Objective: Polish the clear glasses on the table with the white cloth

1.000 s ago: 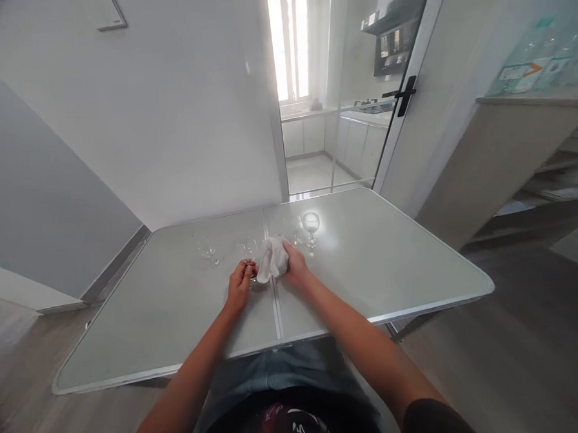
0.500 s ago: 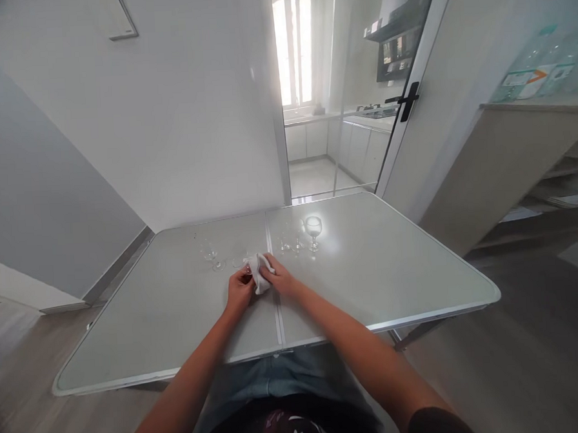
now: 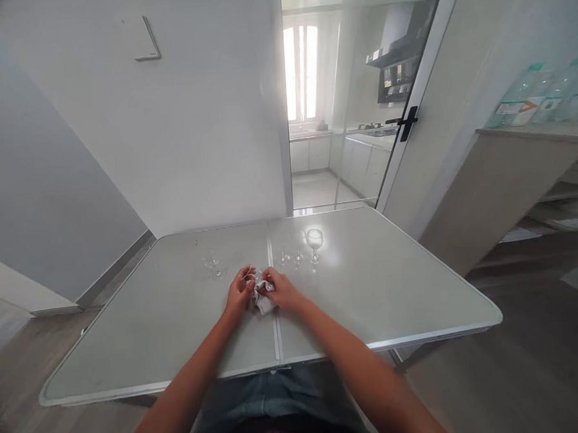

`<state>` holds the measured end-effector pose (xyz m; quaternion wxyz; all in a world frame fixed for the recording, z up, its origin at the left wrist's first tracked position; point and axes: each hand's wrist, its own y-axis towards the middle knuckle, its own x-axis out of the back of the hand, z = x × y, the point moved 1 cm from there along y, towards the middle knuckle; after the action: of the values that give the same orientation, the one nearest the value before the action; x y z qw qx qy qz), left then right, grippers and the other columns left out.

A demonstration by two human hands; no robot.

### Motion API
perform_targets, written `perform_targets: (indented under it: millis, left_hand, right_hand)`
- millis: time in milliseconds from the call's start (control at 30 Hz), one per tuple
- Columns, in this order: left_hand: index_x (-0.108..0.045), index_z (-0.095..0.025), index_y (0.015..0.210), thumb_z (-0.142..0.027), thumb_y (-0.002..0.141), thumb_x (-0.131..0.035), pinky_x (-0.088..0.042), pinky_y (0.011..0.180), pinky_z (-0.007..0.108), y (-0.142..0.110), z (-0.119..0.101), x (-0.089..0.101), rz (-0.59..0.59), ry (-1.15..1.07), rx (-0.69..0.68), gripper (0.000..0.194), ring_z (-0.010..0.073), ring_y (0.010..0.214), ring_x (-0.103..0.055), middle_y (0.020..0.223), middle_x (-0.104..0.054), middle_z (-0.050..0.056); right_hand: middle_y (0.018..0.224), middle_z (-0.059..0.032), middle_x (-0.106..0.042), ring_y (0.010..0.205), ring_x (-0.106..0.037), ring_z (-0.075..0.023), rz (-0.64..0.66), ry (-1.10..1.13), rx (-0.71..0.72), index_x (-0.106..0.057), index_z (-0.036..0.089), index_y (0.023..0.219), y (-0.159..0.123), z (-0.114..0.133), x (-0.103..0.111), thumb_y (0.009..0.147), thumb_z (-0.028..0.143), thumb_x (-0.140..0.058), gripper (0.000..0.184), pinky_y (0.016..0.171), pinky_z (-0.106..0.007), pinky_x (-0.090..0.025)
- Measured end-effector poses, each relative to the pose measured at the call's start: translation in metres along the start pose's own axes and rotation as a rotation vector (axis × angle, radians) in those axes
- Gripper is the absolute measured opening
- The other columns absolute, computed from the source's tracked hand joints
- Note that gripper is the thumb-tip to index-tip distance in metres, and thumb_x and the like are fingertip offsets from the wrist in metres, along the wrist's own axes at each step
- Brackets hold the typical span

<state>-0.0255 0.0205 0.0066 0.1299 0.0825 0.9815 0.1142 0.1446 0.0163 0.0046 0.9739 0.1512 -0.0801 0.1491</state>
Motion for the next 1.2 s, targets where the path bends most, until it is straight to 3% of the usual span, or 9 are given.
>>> perform_targets:
  millis: [67,133,267,367,600,733,833,1000,1200]
  left_hand:
    - [-0.064,-0.019,0.118,-0.045,0.071,-0.084,-0.049,0.09,0.033,0.0,0.001,0.002,0.026,-0.081,0.066,0.057,0.0249,0.108,-0.063,0.115,-0.067,0.011]
    - [-0.065,-0.017,0.119,-0.047,0.07,-0.084,-0.049,0.095,0.037,-0.001,0.0,0.004,0.051,-0.165,0.11,0.061,0.0284,0.113,-0.062,0.118,-0.068,0.014]
    - [-0.066,-0.014,0.12,-0.064,0.07,-0.078,-0.05,0.095,0.041,-0.006,-0.006,0.004,0.167,-0.256,0.1,0.072,0.0304,0.108,-0.065,0.119,-0.068,0.017]
    - [-0.067,-0.015,0.119,-0.068,0.068,-0.077,-0.051,0.095,0.042,-0.006,-0.005,0.004,0.194,-0.23,0.077,0.074,0.0304,0.107,-0.066,0.117,-0.069,0.017]
    - [-0.067,-0.013,0.114,-0.06,0.06,-0.086,-0.049,0.098,0.043,0.005,0.007,0.013,-0.098,-0.121,0.019,0.075,0.0342,0.118,-0.063,0.116,-0.072,0.021]
    - [-0.063,-0.015,0.118,-0.054,0.059,-0.089,-0.047,0.101,0.043,0.005,0.01,0.013,-0.085,-0.059,-0.023,0.076,0.033,0.12,-0.062,0.122,-0.07,0.021]
    - [-0.062,-0.017,0.119,-0.054,0.058,-0.089,-0.047,0.099,0.042,0.005,0.01,0.011,-0.009,-0.055,-0.016,0.076,0.0327,0.121,-0.061,0.126,-0.068,0.021]
    - [-0.065,-0.015,0.118,-0.048,0.056,-0.092,-0.051,0.094,0.04,0.004,0.009,0.009,0.095,-0.029,0.071,0.076,0.0343,0.118,-0.064,0.127,-0.067,0.021]
    - [-0.067,-0.014,0.119,-0.051,0.059,-0.09,-0.055,0.084,0.038,-0.002,0.006,0.006,0.105,-0.157,0.105,0.074,0.0304,0.098,-0.071,0.113,-0.073,0.018]
  right_hand:
    - [0.07,0.0071,-0.05,0.064,-0.043,-0.0113,-0.021,-0.009,0.022,-0.047,0.023,0.089,-0.001,0.003,-0.001,0.078,0.037,-0.073,0.032,0.061,-0.024,-0.034]
    - [0.071,0.007,-0.049,0.065,-0.044,-0.0111,-0.014,0.129,-0.018,-0.046,0.023,0.087,-0.001,0.007,0.0,0.073,0.036,-0.078,0.037,0.061,-0.023,-0.034]
    - [0.087,-0.0002,-0.06,0.073,-0.055,-0.0134,0.188,0.588,-0.251,-0.055,0.021,0.098,-0.004,0.014,0.003,0.067,0.042,-0.084,0.047,0.066,-0.025,-0.042]
    - [0.089,-0.0016,-0.061,0.073,-0.056,-0.0132,0.234,0.656,-0.308,-0.057,0.02,0.1,-0.005,0.016,0.006,0.064,0.043,-0.086,0.052,0.066,-0.025,-0.042]
    - [0.066,0.0069,-0.043,0.061,-0.038,-0.0107,-0.011,0.149,-0.031,-0.037,0.023,0.076,0.003,0.019,0.001,0.071,0.038,-0.076,0.042,0.057,-0.023,-0.03]
    - [0.066,0.0035,-0.04,0.066,-0.034,-0.0137,-0.118,-0.333,0.161,-0.037,0.022,0.068,-0.001,0.02,0.001,0.068,0.019,-0.063,0.026,0.063,-0.027,-0.026]
    - [0.066,0.0028,-0.039,0.065,-0.033,-0.0139,-0.142,-0.441,0.196,-0.036,0.022,0.066,-0.004,0.016,0.003,0.065,0.014,-0.058,0.024,0.063,-0.028,-0.023]
    - [0.063,0.007,-0.031,0.06,-0.029,-0.0102,-0.034,-0.07,0.084,-0.033,0.022,0.066,-0.001,0.01,0.002,0.068,0.025,-0.069,0.037,0.059,-0.025,-0.024]
    - [0.071,0.0045,-0.05,0.06,-0.044,-0.0101,0.148,0.581,-0.246,-0.051,0.02,0.078,-0.004,0.019,0.007,0.061,0.032,-0.084,0.038,0.057,-0.024,-0.033]
